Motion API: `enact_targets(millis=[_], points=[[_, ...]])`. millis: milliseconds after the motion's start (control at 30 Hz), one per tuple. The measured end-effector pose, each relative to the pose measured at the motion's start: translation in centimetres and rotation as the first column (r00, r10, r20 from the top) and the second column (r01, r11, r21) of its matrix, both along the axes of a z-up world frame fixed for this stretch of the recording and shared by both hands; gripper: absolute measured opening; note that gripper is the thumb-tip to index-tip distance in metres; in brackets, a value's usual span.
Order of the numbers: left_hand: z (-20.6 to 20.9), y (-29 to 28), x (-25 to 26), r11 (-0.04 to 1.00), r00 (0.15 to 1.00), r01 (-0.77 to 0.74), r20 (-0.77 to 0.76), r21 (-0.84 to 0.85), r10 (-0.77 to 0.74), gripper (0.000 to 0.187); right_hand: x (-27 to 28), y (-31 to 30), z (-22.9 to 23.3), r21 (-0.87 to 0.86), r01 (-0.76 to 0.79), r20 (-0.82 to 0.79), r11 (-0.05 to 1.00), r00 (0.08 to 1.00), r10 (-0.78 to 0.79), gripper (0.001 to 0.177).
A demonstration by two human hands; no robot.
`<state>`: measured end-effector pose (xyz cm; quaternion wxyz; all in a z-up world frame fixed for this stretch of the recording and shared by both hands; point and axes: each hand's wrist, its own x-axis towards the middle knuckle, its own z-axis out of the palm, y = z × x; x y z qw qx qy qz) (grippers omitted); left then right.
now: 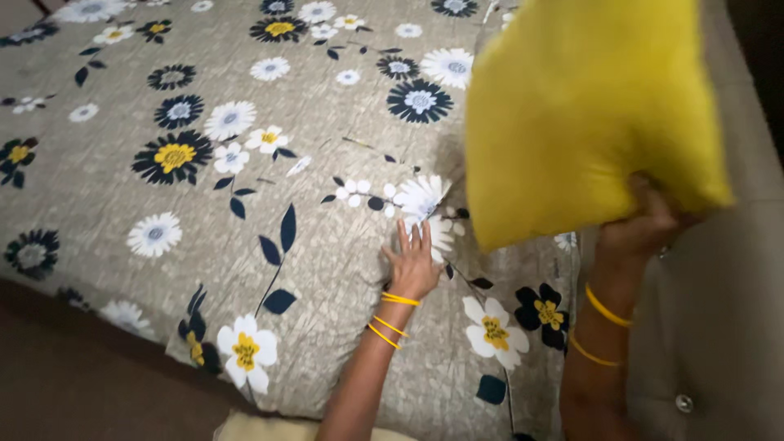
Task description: The person fluffs and places pillows onto the bed, straightens and tucks in the bedsheet by hand, and positions a folded blanket on the bed.
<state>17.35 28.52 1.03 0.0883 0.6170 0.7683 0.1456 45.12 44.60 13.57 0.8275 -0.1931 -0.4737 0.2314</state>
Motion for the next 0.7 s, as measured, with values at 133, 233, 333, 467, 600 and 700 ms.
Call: enact_targets(millis=[133, 233, 333, 467, 600, 700], points=[[-6.8, 1.7, 1.2, 0.994, 0.993, 0.065, -0.092, -0.084, -0.073, 0.104, -3.1, 3.4, -5.5, -0.266, -0.107, 0.162, 0.958, 0.975, 0.153, 0.041], [-8.9, 2.1, 2.0, 0.99, 0.987, 0.101, -0.111, -0.099, -0.112, 0.106, -4.0, 5.0, -7.9, -0.26, -0.079, 0.037, 0.962, 0.995, 0.092, 0.044], [-8.4, 3.5, 1.4, 0.984, 0.994, 0.086, -0.053, -0.155, -0.095, 0.11, -4.3, 5.2, -8.5, -0.229, 0.094, 0.051, 0.969, 0.995, -0.084, 0.044], [-10.0, 5.8, 2.9, 0.951, 0.978, 0.092, -0.152, -0.295, -0.142, 0.122, -2.6, 3.3, -9.5, -0.191, 0.223, 0.199, 0.956, 0.962, -0.185, 0.063], [-13.0, 9.9, 4.0, 0.947, 0.799, 0.173, -0.601, 0.271, 0.026, 0.115, -1.4, 5.6, -12.3, -0.371, 0.032, -0.003, 0.928, 0.999, -0.036, 0.054], [-12.0, 11.2, 3.6, 0.943, 0.989, 0.116, -0.049, -0.312, -0.138, 0.137, -0.8, 8.2, -14.0, -0.487, 0.078, 0.01, 0.87, 0.996, -0.084, 0.058]])
